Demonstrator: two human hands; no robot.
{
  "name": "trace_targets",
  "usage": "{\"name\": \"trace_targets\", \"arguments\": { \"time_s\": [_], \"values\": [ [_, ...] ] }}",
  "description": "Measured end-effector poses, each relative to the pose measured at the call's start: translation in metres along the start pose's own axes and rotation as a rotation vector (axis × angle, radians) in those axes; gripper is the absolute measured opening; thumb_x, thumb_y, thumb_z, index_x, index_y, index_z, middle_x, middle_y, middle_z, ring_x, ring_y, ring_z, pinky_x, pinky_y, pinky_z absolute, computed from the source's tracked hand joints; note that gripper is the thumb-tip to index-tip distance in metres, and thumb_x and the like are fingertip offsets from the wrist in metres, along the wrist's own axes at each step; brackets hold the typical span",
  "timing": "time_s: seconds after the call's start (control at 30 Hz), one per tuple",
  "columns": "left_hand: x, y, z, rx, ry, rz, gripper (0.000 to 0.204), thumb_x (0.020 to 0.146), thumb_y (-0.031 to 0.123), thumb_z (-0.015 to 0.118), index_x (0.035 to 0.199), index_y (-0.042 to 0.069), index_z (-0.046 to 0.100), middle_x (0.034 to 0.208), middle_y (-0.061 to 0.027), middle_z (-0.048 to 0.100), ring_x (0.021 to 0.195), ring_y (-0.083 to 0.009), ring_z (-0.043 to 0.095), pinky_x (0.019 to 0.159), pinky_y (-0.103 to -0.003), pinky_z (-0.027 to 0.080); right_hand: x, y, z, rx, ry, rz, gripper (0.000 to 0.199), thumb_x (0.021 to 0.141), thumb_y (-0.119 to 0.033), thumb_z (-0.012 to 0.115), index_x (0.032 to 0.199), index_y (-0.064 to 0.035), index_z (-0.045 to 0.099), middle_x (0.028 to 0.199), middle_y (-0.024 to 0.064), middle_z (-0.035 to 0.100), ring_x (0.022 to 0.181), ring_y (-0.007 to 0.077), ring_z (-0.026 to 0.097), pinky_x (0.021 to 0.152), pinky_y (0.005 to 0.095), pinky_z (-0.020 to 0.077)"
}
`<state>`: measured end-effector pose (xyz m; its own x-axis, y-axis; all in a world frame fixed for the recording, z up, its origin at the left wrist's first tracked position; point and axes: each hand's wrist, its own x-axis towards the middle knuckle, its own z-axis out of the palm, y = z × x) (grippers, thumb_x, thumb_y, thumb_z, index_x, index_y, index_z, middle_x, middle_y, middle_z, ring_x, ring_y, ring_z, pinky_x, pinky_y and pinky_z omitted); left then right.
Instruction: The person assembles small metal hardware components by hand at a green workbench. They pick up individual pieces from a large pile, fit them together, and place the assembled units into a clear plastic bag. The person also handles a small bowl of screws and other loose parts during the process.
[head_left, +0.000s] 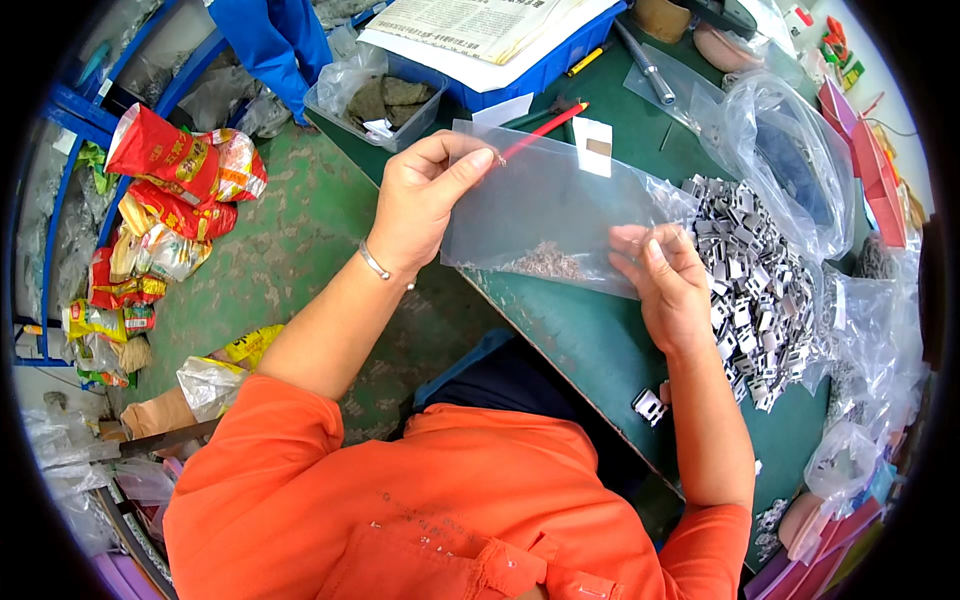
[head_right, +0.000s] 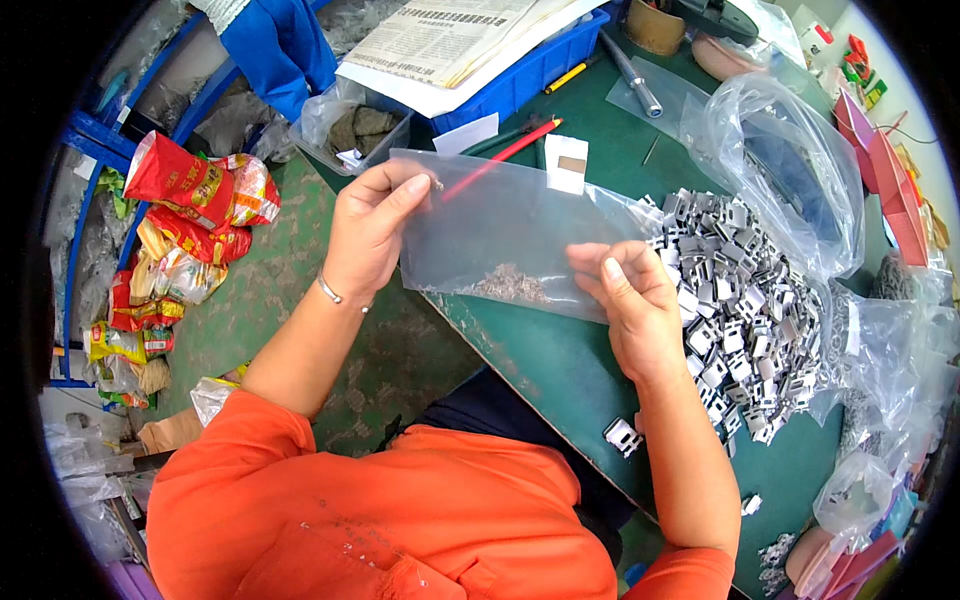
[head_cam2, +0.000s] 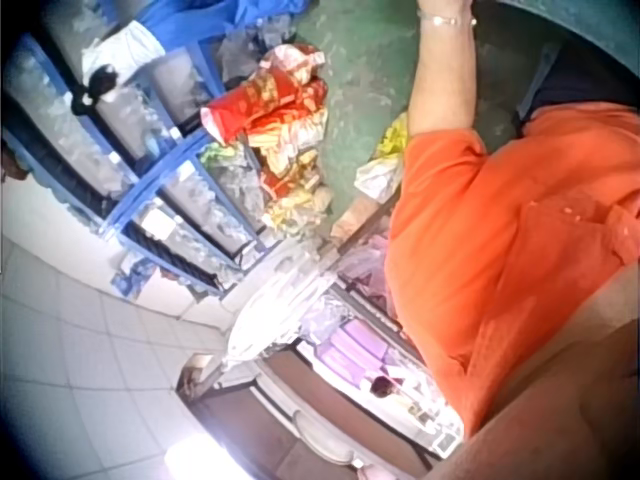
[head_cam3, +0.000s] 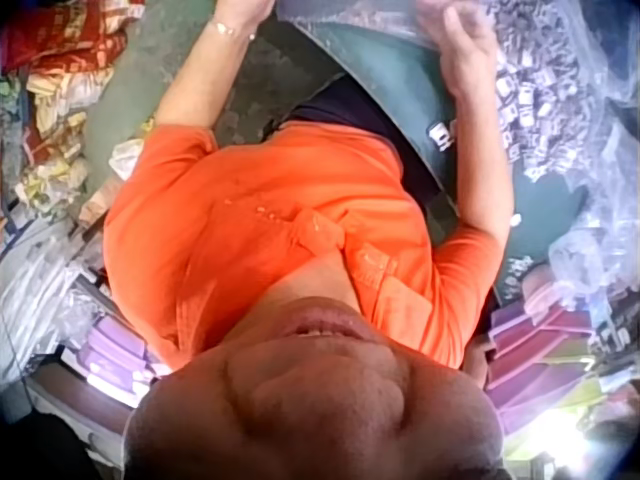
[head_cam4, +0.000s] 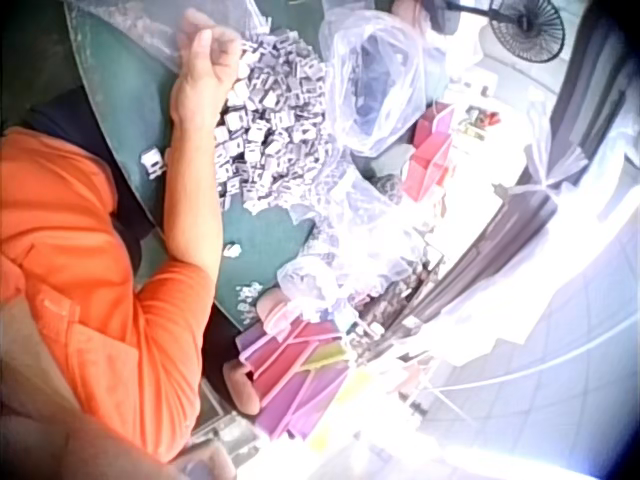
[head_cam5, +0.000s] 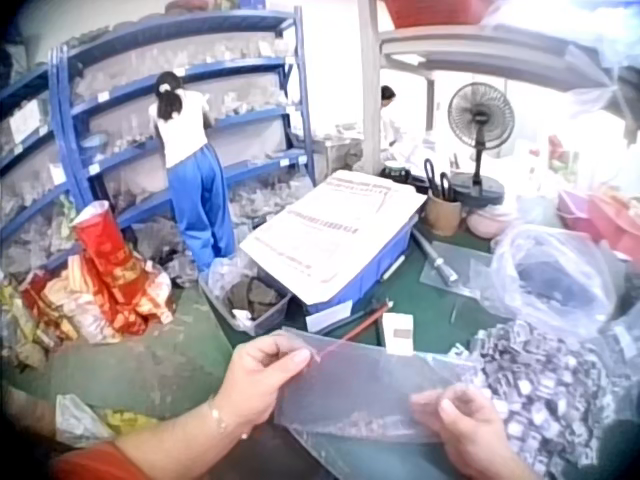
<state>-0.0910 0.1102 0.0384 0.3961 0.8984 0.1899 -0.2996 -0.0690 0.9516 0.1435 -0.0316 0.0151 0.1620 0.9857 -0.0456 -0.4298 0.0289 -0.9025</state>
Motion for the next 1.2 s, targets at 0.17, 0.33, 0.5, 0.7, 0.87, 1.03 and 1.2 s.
{"name": "trace_targets", "arguments": {
  "time_s": [0.17, 0.33, 0.5, 0.7, 0.87, 1.03, 1.2],
  "values": [
    [0.005, 0.009, -0.003, 0.063, -0.205, 0.013, 0.009, 0.083, 0.008, 0.067, 0.086, 0.000, 0.065, 0.092, -0.0048, 0.059, 0.085, -0.0120, 0.054, 0.078, -0.025, 0.041, 0.003, 0.009, -0.007, 0.026, 0.054, 0.024, 0.005, 0.096, -0.016, 0.056, 0.095, -0.0112, 0.055, 0.113, 0.0129, 0.063, 0.109, 0.0236, 0.057, 0.097, 0.0407, 0.0405],
    [0.008, 0.006, -0.001, 0.021, -0.139, -0.032, 0.009, 0.084, 0.009, 0.067, 0.088, 0.001, 0.064, 0.090, -0.0039, 0.061, 0.084, -0.0111, 0.056, 0.079, -0.025, 0.043, 0.003, 0.009, -0.002, 0.051, 0.039, 0.012, 0.010, 0.095, -0.019, 0.057, 0.095, -0.0092, 0.056, 0.110, 0.0144, 0.064, 0.107, 0.0242, 0.058, 0.098, 0.0409, 0.0406],
    [0.012, -0.002, -0.010, -0.023, -0.099, -0.150, 0.012, 0.086, 0.008, 0.066, 0.096, 0.001, 0.064, 0.091, -0.0034, 0.066, 0.082, -0.0105, 0.060, 0.079, -0.025, 0.046, 0.008, -0.001, -0.002, 0.356, 0.190, 0.181, 0.015, 0.095, -0.019, 0.053, 0.099, -0.0053, 0.056, 0.115, 0.0208, 0.062, 0.110, 0.0311, 0.059, 0.099, 0.0457, 0.0429],
    [0.010, -0.005, 0.005, -0.151, 0.007, -0.096, 0.015, 0.089, 0.008, 0.066, 0.101, 0.000, 0.064, 0.093, -0.0039, 0.066, 0.081, -0.0105, 0.059, 0.076, -0.024, 0.047, 0.011, -0.011, -0.002, 0.346, -0.292, 0.164, 0.046, 0.084, -0.003, 0.056, 0.129, -0.0001, 0.049, 0.126, 0.0240, 0.056, 0.110, 0.0325, 0.061, 0.096, 0.0429, 0.0473],
    [0.011, -0.014, 0.010, -0.101, -0.015, -0.108, 0.019, 0.089, 0.015, 0.068, 0.097, -0.001, 0.066, 0.088, -0.0022, 0.065, 0.077, -0.0064, 0.056, 0.072, -0.021, 0.046, 0.029, -0.003, 0.006, -0.260, -0.428, 0.196, 0.052, 0.087, 0.002, 0.054, 0.138, 0.0007, 0.042, 0.123, 0.0179, 0.059, 0.107, 0.0248, 0.063, 0.095, 0.0341, 0.0459],
    [0.004, -0.022, 0.009, -0.081, -0.062, -0.182, 0.017, 0.090, 0.016, 0.067, 0.098, 0.001, 0.065, 0.089, -0.0021, 0.065, 0.080, -0.0077, 0.057, 0.075, -0.022, 0.045, 0.034, -0.014, 0.052, -0.457, -0.407, 0.008, 0.052, 0.090, 0.000, 0.055, 0.140, -0.0037, 0.042, 0.103, 0.0112, 0.064, 0.092, 0.0185, 0.065, 0.087, 0.0299, 0.0470],
    [0.000, -0.031, 0.016, -0.208, -0.056, -0.193, 0.013, 0.091, 0.013, 0.065, 0.097, 0.001, 0.065, 0.090, -0.0025, 0.064, 0.080, -0.0089, 0.057, 0.076, -0.024, 0.046, 0.049, 0.011, 0.054, -0.419, -0.297, -0.095, 0.050, 0.090, -0.003, 0.058, 0.138, -0.0058, 0.045, 0.095, 0.0089, 0.065, 0.081, 0.0140, 0.064, 0.077, 0.0267, 0.0486]
  ]
}}
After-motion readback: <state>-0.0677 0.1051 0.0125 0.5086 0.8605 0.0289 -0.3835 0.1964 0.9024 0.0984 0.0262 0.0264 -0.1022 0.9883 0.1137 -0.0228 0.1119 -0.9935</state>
